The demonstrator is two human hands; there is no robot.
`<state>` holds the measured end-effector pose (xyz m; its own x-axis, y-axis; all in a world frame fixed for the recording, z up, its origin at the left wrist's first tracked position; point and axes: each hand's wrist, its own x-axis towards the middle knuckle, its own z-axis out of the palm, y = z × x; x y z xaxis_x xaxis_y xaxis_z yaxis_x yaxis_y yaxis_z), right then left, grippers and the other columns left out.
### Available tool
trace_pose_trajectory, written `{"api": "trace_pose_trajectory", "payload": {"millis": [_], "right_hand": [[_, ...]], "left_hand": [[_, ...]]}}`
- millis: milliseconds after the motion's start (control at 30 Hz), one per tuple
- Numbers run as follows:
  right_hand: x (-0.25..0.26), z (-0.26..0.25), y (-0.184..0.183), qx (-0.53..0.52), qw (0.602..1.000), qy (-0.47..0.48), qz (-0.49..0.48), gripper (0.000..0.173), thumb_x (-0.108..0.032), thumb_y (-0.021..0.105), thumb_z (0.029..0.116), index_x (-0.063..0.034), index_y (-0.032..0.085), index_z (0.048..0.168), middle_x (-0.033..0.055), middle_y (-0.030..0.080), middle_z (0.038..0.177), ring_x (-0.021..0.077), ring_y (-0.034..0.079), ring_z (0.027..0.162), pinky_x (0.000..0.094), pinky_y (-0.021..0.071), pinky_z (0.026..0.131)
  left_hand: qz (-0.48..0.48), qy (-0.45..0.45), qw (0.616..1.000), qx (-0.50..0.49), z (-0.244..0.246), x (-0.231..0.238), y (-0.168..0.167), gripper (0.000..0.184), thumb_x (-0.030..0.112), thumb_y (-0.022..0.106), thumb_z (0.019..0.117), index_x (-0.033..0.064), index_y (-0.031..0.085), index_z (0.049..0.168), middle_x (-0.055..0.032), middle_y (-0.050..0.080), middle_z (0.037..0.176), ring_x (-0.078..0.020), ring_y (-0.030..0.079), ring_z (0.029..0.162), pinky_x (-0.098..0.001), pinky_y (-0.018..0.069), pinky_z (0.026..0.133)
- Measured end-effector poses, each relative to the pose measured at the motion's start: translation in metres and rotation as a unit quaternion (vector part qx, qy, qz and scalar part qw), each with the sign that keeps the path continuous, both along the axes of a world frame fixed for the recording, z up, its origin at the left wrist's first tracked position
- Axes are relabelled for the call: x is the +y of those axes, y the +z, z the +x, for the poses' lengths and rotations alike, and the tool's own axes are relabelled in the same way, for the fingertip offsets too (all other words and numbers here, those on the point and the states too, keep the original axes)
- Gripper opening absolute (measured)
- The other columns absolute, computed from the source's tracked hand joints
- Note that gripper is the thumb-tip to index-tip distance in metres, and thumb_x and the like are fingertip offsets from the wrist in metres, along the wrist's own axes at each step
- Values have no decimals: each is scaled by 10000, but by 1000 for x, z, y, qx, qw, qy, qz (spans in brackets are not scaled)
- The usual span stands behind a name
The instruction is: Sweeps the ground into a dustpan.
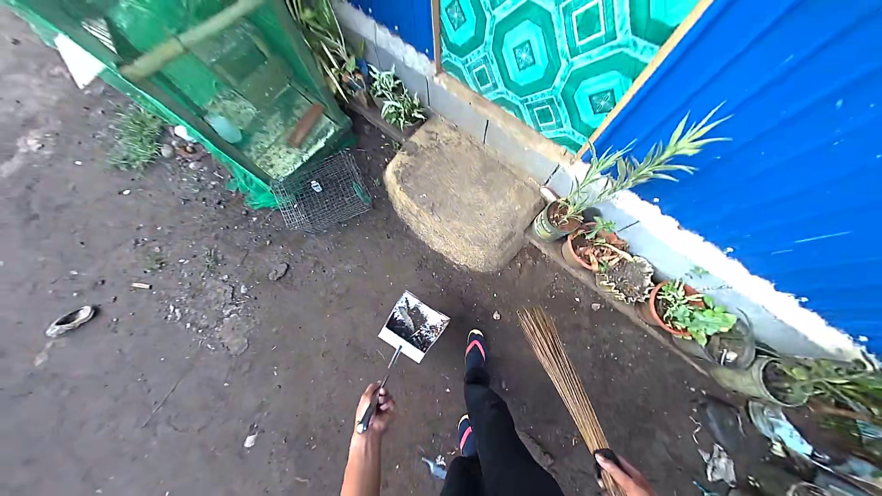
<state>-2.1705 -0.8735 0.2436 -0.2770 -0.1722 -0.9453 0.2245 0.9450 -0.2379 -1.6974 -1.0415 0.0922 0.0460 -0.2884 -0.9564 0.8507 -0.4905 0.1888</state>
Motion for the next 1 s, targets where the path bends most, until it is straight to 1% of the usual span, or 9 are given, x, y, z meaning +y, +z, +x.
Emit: {"api": "trace_pose_trajectory", "payload": {"millis": [67,167,267,333,367,467,633,800,1000], "right_hand": [[-34,-2,-6,-118,989,-91,-14,258,-379,488,1083,-164,529,1220,-4,616,821,79,554,555,234,492,492],[-89,5,-13,-254,954,-154,-34,276,-350,477,1079,-144,566,1241,8,624,806,78,584,578,218,517,519],[-150,12,-18,-288,954,-56,-69,379,-229,615,999,-122,503,1345,86,673,959,197,687,795,352,603,736],[-181,22,-10,-278,958,40,-61,605,-129,689,960,-129,373,1476,165,698,1185,309,731,981,458,620,845],[-199,29,-8,-262,959,93,-50,697,-107,724,924,-143,329,1498,157,694,1193,305,733,946,458,625,798],[-242,48,-11,-191,964,179,-46,773,-186,806,838,-142,365,1472,84,650,907,189,643,632,359,579,586],[-288,105,-10,-129,986,94,-50,626,-247,738,950,-143,422,1480,70,598,840,158,580,574,327,538,535],[-308,149,-46,-64,998,8,10,624,-131,765,932,-89,411,1444,159,677,973,255,699,734,420,614,662],[-389,186,-94,104,992,20,68,665,-378,796,918,-41,508,1414,190,628,1021,250,611,716,434,554,647]], "left_hand": [[-4,29,1000,-10,14,-13,14,244,219,402,1058,154,501,844,56,475,528,-12,458,358,-139,407,339],[-13,73,997,-36,37,-31,31,262,221,392,1055,161,508,828,58,482,518,-17,469,357,-140,412,342],[-35,101,993,-43,52,-61,33,310,233,387,1059,170,537,794,61,491,509,-14,475,360,-133,414,353],[-40,113,992,-48,62,-75,39,325,240,380,1061,164,542,789,64,500,514,-11,483,366,-128,421,359],[-46,119,990,-51,67,-85,41,331,235,379,1062,158,547,786,62,508,518,-13,489,368,-128,424,362],[-65,129,988,-44,90,-112,35,360,234,377,1063,154,565,767,64,508,514,-12,488,369,-129,424,367],[-82,127,988,-13,131,-169,16,442,244,334,1082,131,588,738,49,534,511,-28,517,374,-138,444,376],[-76,99,991,43,195,-224,-21,426,243,367,1068,111,610,744,25,550,523,-61,545,388,-168,480,388],[-20,12,999,25,241,-307,-22,393,257,352,1071,160,567,757,54,509,508,-34,501,364,-154,441,360]]}}
